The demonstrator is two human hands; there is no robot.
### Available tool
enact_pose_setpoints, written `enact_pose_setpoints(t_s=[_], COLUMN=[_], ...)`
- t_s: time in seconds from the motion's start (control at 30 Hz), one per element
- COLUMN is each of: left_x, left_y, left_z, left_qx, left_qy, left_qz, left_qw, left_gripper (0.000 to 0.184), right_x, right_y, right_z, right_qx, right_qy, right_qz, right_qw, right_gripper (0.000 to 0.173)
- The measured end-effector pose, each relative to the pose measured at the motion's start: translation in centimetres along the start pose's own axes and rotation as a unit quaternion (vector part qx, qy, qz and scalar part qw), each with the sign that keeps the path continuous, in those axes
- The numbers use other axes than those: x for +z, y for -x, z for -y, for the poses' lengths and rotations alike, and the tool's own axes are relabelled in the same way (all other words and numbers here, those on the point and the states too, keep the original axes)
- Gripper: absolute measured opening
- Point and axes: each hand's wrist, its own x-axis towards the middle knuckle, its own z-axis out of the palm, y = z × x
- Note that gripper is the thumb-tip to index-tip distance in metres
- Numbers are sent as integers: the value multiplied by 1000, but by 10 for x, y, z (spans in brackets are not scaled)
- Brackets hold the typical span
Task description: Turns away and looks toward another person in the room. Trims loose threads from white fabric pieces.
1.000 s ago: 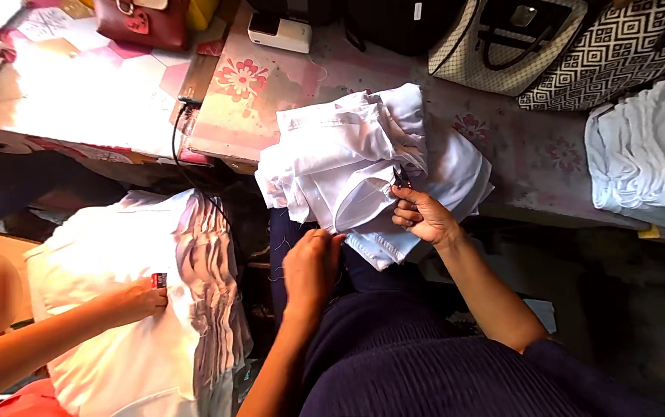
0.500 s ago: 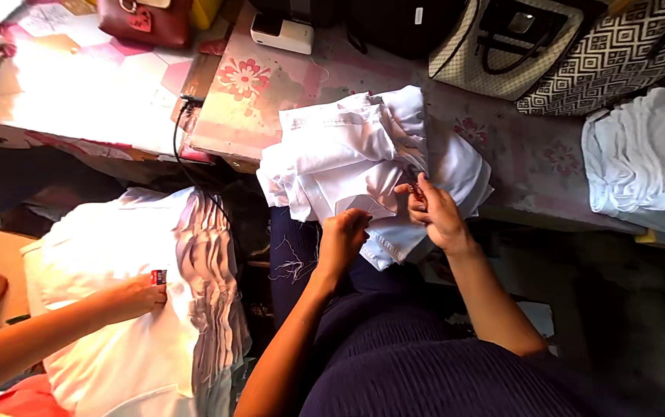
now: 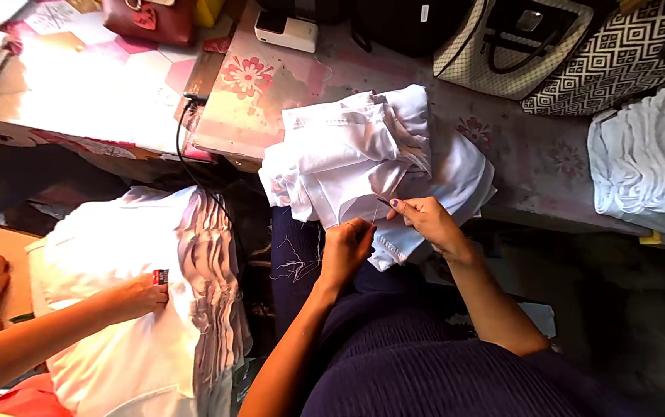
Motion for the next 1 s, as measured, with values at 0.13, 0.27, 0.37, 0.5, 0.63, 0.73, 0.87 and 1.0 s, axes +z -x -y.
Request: enact_pose_setpoints(t_s=[0.13,0.27,0.37,0.5,0.63,0.73,0.87,1.0], left_x=[-6,-35,-25,8,21,4,4,19], left_y=[3,-2,-15,-50,-61,-56,-56,-64], left_z=[6,-30,-40,-11,7,-1,-21,-6], left_qx=[4,-148,-140,-91,-46,-77,-113,-101], left_qy=[-63,-271,-270,-166,-75,-67,3,13], left_qz=[36,321,240,107,79,145,129,105], left_qw=[997,895,922,976,993,984,985,989], left_gripper=[17,23,25,37,12,15,38,11], right_x=[-2,-13,6,17,1,-15,-12,-8], right_y=[-1,16,11,-10,-10,-7,-8,-10], right_z=[-7,-12,-16,-19,-7,-3,-3,1], right_qx=[-19,-143,-216,-142,0,52,66,77], right_qy=[4,139,237,131,-221,-333,-372,-408], right_qz=[-17,-53,-158,-184,-97,-47,-5,7], right_qw=[1000,978,934,964,971,940,926,910], right_gripper=[32,29,39,16,4,7,12,18])
